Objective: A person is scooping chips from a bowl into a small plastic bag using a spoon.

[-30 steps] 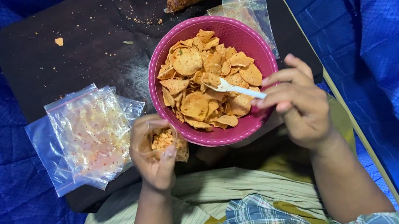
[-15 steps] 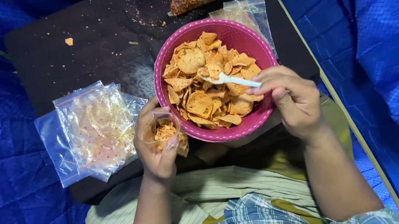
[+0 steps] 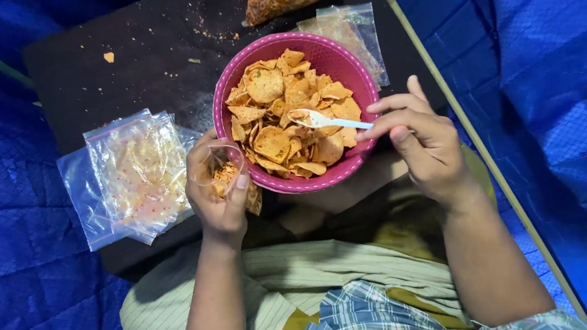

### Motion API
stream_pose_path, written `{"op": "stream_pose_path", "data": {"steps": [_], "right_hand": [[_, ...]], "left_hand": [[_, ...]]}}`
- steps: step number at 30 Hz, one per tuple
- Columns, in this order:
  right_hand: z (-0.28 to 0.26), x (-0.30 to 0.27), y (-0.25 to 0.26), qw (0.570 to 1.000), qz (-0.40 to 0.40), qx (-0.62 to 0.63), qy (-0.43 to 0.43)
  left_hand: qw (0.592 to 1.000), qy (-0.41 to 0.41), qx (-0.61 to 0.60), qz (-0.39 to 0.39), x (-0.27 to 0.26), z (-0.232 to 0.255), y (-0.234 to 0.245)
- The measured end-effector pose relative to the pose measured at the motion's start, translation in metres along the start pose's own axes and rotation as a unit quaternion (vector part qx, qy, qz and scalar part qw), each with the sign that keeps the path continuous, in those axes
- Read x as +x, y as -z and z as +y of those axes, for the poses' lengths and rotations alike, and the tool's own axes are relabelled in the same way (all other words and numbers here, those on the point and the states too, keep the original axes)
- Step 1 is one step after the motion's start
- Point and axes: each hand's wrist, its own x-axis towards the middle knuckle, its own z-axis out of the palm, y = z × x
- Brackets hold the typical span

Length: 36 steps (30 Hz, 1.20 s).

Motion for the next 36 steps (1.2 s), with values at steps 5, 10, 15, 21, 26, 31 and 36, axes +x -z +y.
{"op": "stream_pose_path", "data": {"steps": [5, 10, 15, 21, 26, 31, 36], "right_hand": [[-0.017, 0.001, 0.013, 0.999, -0.014, -0.022, 0.031], [-0.042, 0.001, 0.011, 0.997, -0.028, -0.043, 0.065], [-0.049, 0.004, 0.008, 0.993, -0.033, -0.053, 0.097], [-0.068, 0.011, -0.006, 0.987, -0.060, -0.106, 0.105], [-0.078, 0.024, -0.024, 0.979, -0.095, -0.130, 0.129], [-0.079, 0.033, -0.040, 0.969, -0.129, -0.143, 0.155], [-0.088, 0.036, -0.044, 0.935, -0.158, -0.228, 0.221]], "left_hand": [[0.997, -0.040, 0.058, 0.032, 0.000, -0.002, -0.002], [0.987, -0.082, 0.119, 0.071, -0.006, -0.009, -0.003], [0.974, -0.139, 0.162, 0.074, 0.002, 0.012, 0.007], [0.950, -0.131, 0.285, 0.001, 0.020, 0.046, 0.017], [0.971, -0.068, 0.229, -0.023, 0.008, 0.036, 0.018], [0.975, -0.058, 0.214, -0.002, 0.005, 0.032, 0.019], [0.980, -0.029, 0.197, -0.007, 0.004, 0.033, 0.022]]}}
